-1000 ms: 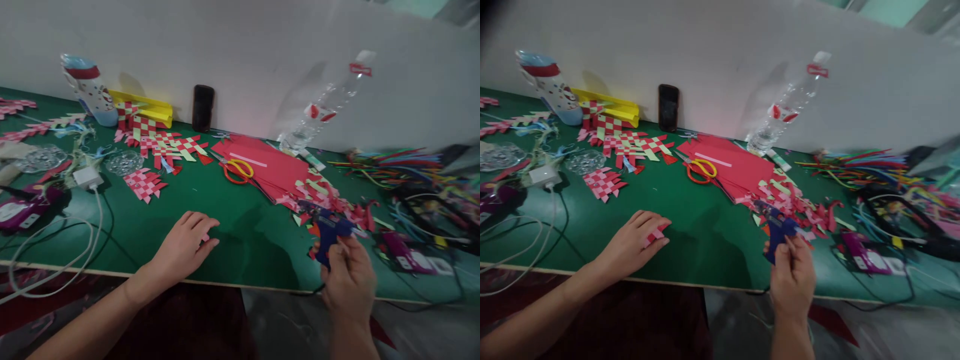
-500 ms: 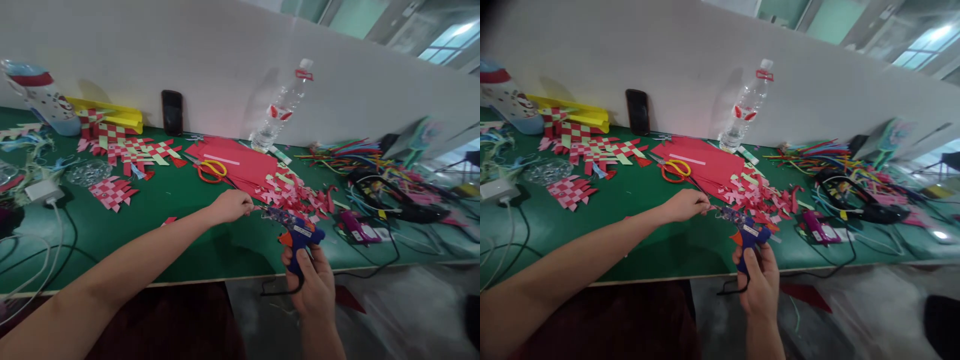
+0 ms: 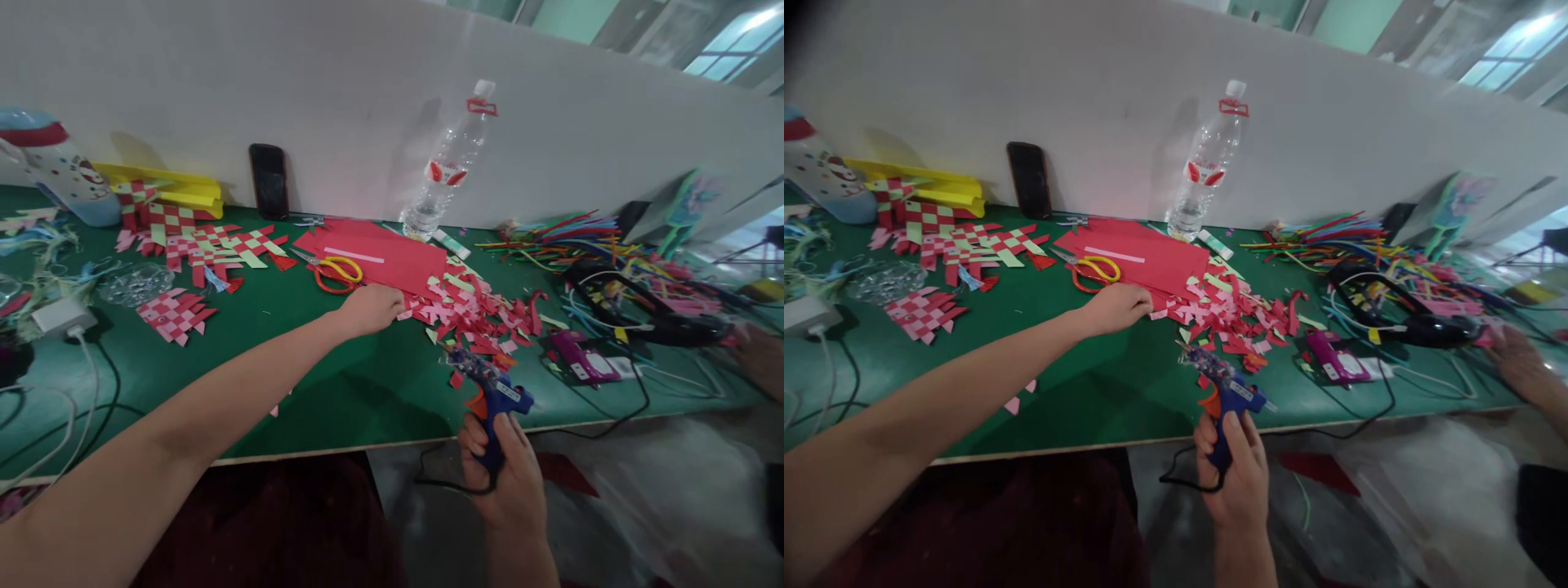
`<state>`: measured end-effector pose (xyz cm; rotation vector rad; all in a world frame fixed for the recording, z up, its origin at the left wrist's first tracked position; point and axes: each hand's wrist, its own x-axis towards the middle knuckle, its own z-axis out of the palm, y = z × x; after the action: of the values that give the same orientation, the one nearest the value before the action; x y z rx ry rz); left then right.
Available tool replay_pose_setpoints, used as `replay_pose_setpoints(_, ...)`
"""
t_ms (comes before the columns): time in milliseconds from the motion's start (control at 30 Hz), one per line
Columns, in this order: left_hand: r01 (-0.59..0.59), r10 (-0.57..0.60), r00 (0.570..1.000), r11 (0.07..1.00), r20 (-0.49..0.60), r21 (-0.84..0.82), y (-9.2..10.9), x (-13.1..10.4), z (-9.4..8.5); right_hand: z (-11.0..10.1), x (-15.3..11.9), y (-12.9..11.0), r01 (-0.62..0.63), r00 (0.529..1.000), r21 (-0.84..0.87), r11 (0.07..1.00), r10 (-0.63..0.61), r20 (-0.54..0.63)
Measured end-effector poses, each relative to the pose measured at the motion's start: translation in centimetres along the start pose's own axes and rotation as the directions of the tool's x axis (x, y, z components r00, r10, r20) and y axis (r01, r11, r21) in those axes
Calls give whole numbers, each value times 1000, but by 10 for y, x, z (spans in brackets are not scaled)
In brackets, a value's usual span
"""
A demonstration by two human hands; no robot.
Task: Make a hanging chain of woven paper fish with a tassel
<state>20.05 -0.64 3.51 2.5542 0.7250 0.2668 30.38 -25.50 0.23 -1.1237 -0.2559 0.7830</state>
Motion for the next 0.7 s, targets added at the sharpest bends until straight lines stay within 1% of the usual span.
replay_pose_setpoints(67,2,-1,999,1000,-44,8,-8,-20,-15,3,-4,3,-20,1000,-74,997,21,20)
replay_pose_setpoints(133,16,-16,996,1000,-92,2,-19,-51,-32,7,-10,7,-57,996,-208,976,69,53)
replay_pose_setpoints(200,100,-103,990,995,-98,-29,-29,-88,-45,13,-15,13,-88,987,-364,927,132,96)
replay_pose_setpoints(267,193,-194,977,981,-91,-26,-36,-127,-51,20,-19,19,-62,973,-476,877,159,166)
replay_pose_setpoints(333,260,-259,964,966,-64,3,-39,-161,-48,28,-21,25,31,948,-547,837,149,282)
replay_pose_setpoints(367,274,-273,961,962,-40,14,-39,-175,-43,32,-21,28,85,925,-571,817,147,349)
replay_pose_setpoints(400,281,-281,959,959,-26,16,-40,-186,-37,37,-21,31,129,899,-593,795,159,409)
replay_pose_setpoints(467,268,-268,963,963,-42,18,-39,-200,-22,46,-20,36,180,847,-636,750,211,488)
replay_pose_setpoints(533,248,-244,967,968,-72,45,-38,-206,-9,53,-20,41,199,819,-671,714,256,514)
replay_pose_setpoints(600,244,-235,966,966,-108,79,-38,-206,1,59,-22,46,218,814,-698,682,267,516)
replay_pose_setpoints(700,257,-238,957,961,-164,105,-38,-204,5,63,-25,49,251,808,-736,628,283,517)
